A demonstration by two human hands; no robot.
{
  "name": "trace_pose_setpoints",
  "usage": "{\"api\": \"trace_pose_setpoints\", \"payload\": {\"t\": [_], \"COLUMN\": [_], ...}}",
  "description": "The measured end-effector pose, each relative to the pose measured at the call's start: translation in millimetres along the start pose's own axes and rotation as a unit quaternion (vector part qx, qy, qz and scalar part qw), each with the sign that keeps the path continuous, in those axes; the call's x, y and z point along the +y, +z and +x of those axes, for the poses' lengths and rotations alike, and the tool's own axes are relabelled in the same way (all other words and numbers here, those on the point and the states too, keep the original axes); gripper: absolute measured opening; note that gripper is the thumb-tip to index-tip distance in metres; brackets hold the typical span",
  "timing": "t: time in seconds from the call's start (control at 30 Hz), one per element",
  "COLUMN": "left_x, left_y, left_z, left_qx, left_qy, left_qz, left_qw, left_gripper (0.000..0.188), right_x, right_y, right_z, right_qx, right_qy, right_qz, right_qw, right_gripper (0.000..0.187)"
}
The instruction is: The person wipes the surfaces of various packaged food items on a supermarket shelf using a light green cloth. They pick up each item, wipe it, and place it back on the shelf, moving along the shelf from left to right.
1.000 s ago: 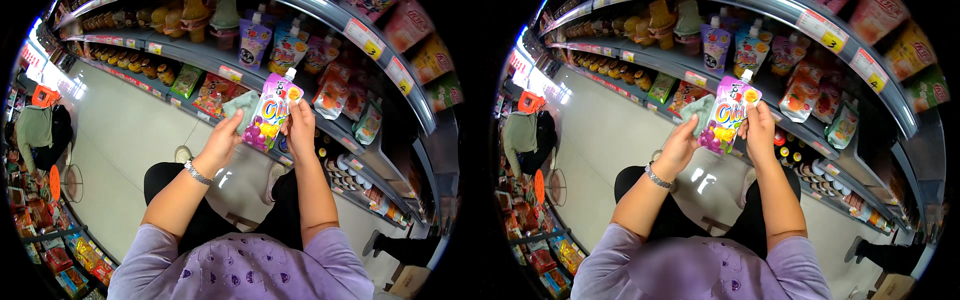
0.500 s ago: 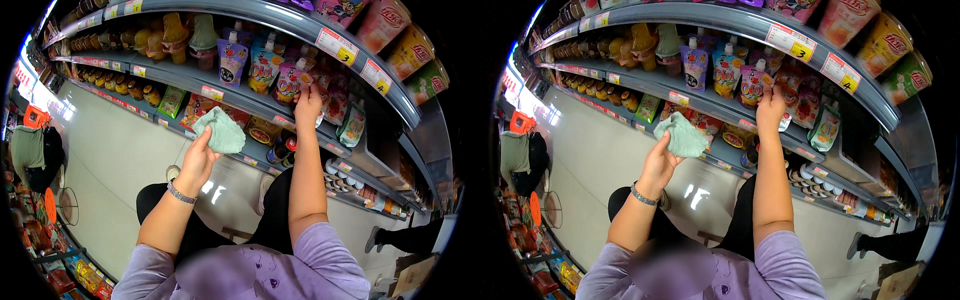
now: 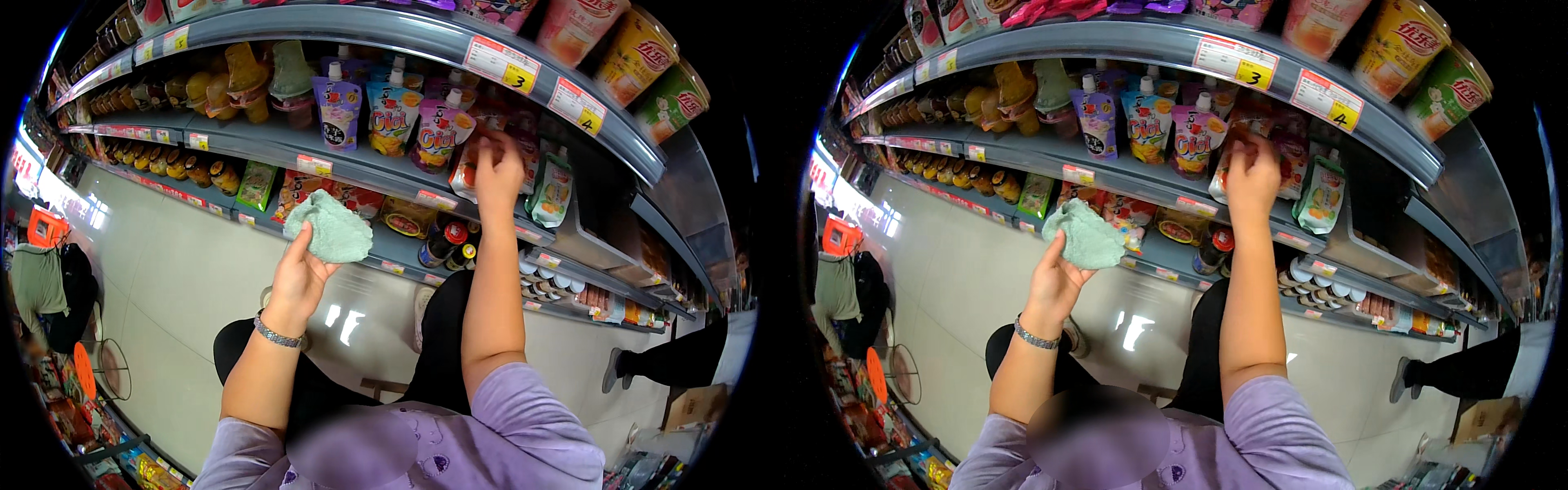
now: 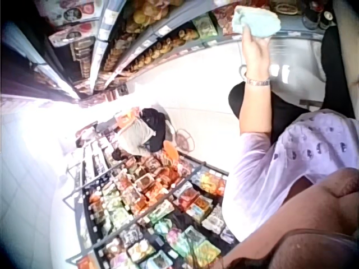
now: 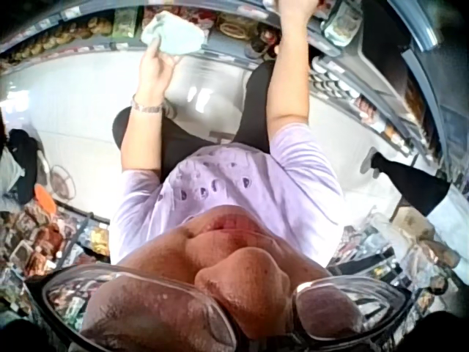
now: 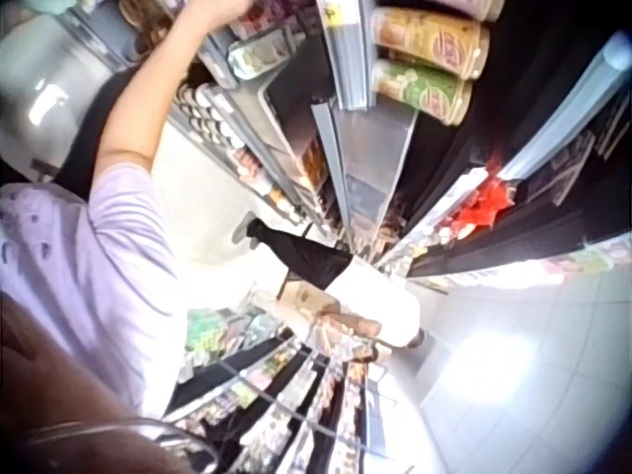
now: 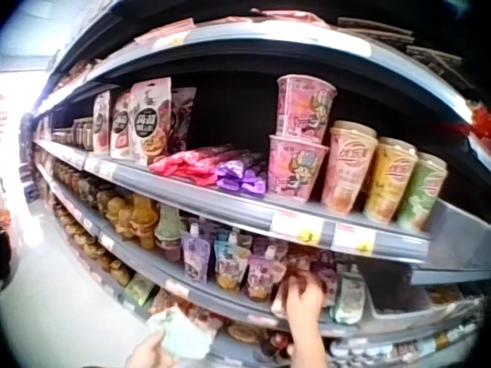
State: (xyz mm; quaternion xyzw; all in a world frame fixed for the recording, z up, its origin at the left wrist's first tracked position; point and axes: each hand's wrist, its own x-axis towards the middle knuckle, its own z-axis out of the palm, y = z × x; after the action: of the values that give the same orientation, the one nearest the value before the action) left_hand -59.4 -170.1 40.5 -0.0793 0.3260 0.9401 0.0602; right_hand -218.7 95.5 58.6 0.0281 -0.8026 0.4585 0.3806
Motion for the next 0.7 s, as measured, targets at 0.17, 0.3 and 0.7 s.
{"api": "trace_pose_setpoints", "payload": {"t": [0.17,0.3,0.7], "left_x": [1.6,-2.9,-4.5], "left_y": [2.0,1.9,10.5], "left_z": [-2.7,0.7,1.0], "left_qx": [0.005,-0.007,-0.021], "left_qy": [-0.002,-0.011,-0.028], "left_qz": [-0.006,-0.009,-0.016], "left_qw": [1.000,1.000,0.999], "left_gripper": [0.043,0.043,0.042], "right_x": [24.6,44.0,35.9], "right_y": [-40.7,-39.3,-28.9], "right_z": [1.6,0.6,-3.1], "right_qx": [-0.064,-0.116,-0.027], "right_qy": [0.074,0.142,0.011], "right_qz": [-0.190,-0.141,-0.104], "right_qw": [0.977,0.973,0.994], "right_gripper": [0.029,0.031,0.012]}}
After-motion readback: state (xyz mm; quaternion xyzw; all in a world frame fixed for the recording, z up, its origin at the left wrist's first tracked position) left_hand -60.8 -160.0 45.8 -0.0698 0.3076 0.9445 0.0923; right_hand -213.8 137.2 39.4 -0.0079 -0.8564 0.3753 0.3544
